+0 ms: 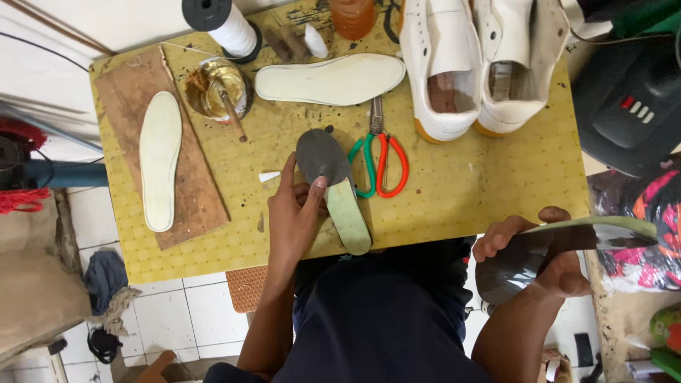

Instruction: The person aligns a dark rubber sole with a white foam insole, pressing the edges together to bond them. They then flip the combined insole, smooth the surface, and place it into a white shoe to check the fit.

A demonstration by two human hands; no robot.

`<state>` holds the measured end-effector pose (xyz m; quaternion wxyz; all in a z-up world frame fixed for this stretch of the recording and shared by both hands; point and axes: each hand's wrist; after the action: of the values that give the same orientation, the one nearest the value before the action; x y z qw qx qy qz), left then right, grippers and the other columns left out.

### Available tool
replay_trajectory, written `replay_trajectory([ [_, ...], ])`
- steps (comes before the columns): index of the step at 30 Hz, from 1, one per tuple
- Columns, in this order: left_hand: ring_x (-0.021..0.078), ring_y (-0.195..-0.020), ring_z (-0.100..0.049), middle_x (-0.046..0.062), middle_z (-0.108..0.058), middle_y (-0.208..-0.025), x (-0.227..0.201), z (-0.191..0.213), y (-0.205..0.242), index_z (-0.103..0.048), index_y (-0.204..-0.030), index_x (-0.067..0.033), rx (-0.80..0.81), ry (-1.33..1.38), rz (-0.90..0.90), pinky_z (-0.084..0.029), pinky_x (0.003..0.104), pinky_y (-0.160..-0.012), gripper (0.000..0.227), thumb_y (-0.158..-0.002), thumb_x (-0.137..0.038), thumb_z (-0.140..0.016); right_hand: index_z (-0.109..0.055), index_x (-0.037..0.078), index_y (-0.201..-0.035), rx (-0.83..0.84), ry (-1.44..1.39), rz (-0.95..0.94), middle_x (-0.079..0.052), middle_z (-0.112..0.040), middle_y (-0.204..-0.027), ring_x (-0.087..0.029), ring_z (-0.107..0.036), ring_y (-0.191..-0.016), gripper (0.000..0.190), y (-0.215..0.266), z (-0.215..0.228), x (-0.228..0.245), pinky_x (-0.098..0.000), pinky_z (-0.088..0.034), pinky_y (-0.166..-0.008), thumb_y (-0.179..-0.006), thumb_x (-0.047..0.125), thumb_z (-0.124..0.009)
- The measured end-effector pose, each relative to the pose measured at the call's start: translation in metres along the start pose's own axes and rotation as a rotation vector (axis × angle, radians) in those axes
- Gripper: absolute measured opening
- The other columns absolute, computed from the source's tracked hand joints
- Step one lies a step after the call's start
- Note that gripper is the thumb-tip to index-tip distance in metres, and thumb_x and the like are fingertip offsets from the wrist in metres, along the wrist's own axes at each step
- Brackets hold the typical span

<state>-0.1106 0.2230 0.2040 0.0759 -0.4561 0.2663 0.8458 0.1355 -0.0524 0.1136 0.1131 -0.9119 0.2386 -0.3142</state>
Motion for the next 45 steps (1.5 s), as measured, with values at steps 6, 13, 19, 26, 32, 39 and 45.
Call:
replay_trajectory([
  [6, 0.0179, -0.081, -0.077, 0.009, -0.082, -0.093, 0.000, 0.003, 0.001, -0.029, -0.165, -0.0154, -0.005, -0.088, 0.000, -0.057, 0.031, -0.077, 0.085, -0.094, -0.049, -0.059, -0.044, 0.016, -0.159, 0.004, -0.001, -0.024, -0.034, -0.060, -0.117, -0.043, -0.056, -0.104, 0.071, -0.008, -0.005, -0.005, -0.0580, -0.048, -0.086, -0.101, 0.035, -0.080],
  [13, 0.0234, -0.077, -0.079, 0.002, -0.082, -0.088, -0.017, 0.011, 0.009, -0.024, -0.166, -0.0170, -0.016, -0.327, -0.037, -0.056, 0.040, -0.067, 0.085, -0.095, -0.055, -0.054, -0.043, 0.016, -0.160, 0.055, 0.015, -0.047, -0.033, -0.060, -0.120, -0.043, -0.057, -0.106, 0.068, -0.016, -0.003, 0.000, -0.0585, -0.050, -0.087, -0.104, 0.034, -0.078],
  [19, 0.0300, -0.088, -0.067, 0.011, -0.068, -0.094, -0.028, 0.023, -0.004, -0.056, -0.146, -0.0095, -0.197, -0.534, -0.387, -0.052, 0.048, -0.076, 0.059, -0.101, -0.047, -0.064, -0.048, 0.015, -0.156, -0.067, 0.047, -0.016, -0.033, -0.061, -0.114, -0.044, -0.058, -0.097, 0.072, -0.013, -0.004, 0.001, -0.0569, -0.049, -0.081, -0.100, 0.042, -0.085],
  [26, 0.0444, -0.129, -0.050, 0.025, -0.055, -0.143, -0.045, 0.020, -0.079, -0.053, -0.143, 0.0006, -0.050, -0.759, -0.784, -0.045, 0.054, -0.108, 0.051, -0.093, -0.002, -0.063, -0.044, 0.015, -0.159, 0.053, 0.019, -0.092, -0.037, -0.057, -0.124, -0.050, -0.060, -0.104, 0.069, -0.018, -0.008, 0.003, -0.0605, -0.051, -0.090, -0.105, 0.035, -0.082],
  [32, 0.0417, -0.110, -0.057, 0.021, -0.062, -0.121, -0.021, 0.003, -0.153, -0.059, -0.120, -0.0054, -0.178, -1.087, -0.838, -0.053, 0.052, -0.074, 0.037, -0.084, 0.002, -0.060, -0.037, 0.016, -0.162, 0.237, 0.108, -0.093, -0.037, -0.060, -0.123, -0.050, -0.066, -0.107, 0.073, -0.022, -0.006, 0.002, -0.0610, -0.055, -0.094, -0.109, 0.043, -0.078],
  [39, 0.0426, -0.099, -0.057, 0.016, -0.059, -0.103, -0.016, 0.000, -0.171, -0.054, -0.108, -0.0093, -0.139, -0.982, -0.841, -0.048, 0.054, -0.071, 0.036, -0.076, 0.006, -0.060, -0.036, 0.014, -0.159, 0.246, 0.055, -0.159, -0.040, -0.058, -0.126, -0.049, -0.064, -0.108, 0.051, -0.023, -0.025, -0.007, -0.0569, -0.052, -0.096, -0.112, 0.027, -0.052],
  [45, 0.0419, -0.089, -0.058, 0.017, -0.058, -0.096, -0.017, 0.002, -0.166, -0.049, -0.110, -0.0070, -0.173, -0.956, -0.883, -0.046, 0.051, -0.073, 0.045, -0.069, 0.006, -0.061, -0.047, 0.012, -0.155, 0.100, 0.007, -0.178, -0.041, -0.059, -0.119, -0.049, -0.062, -0.102, 0.056, -0.024, -0.051, -0.009, -0.0559, -0.050, -0.090, -0.109, 0.031, -0.072],
])
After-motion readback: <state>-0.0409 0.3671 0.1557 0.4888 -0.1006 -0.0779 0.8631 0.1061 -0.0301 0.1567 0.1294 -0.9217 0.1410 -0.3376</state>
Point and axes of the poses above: each hand's wrist, its own y-axis away from the middle knuckle, its own z-axis out of the back of the hand, x = y × z
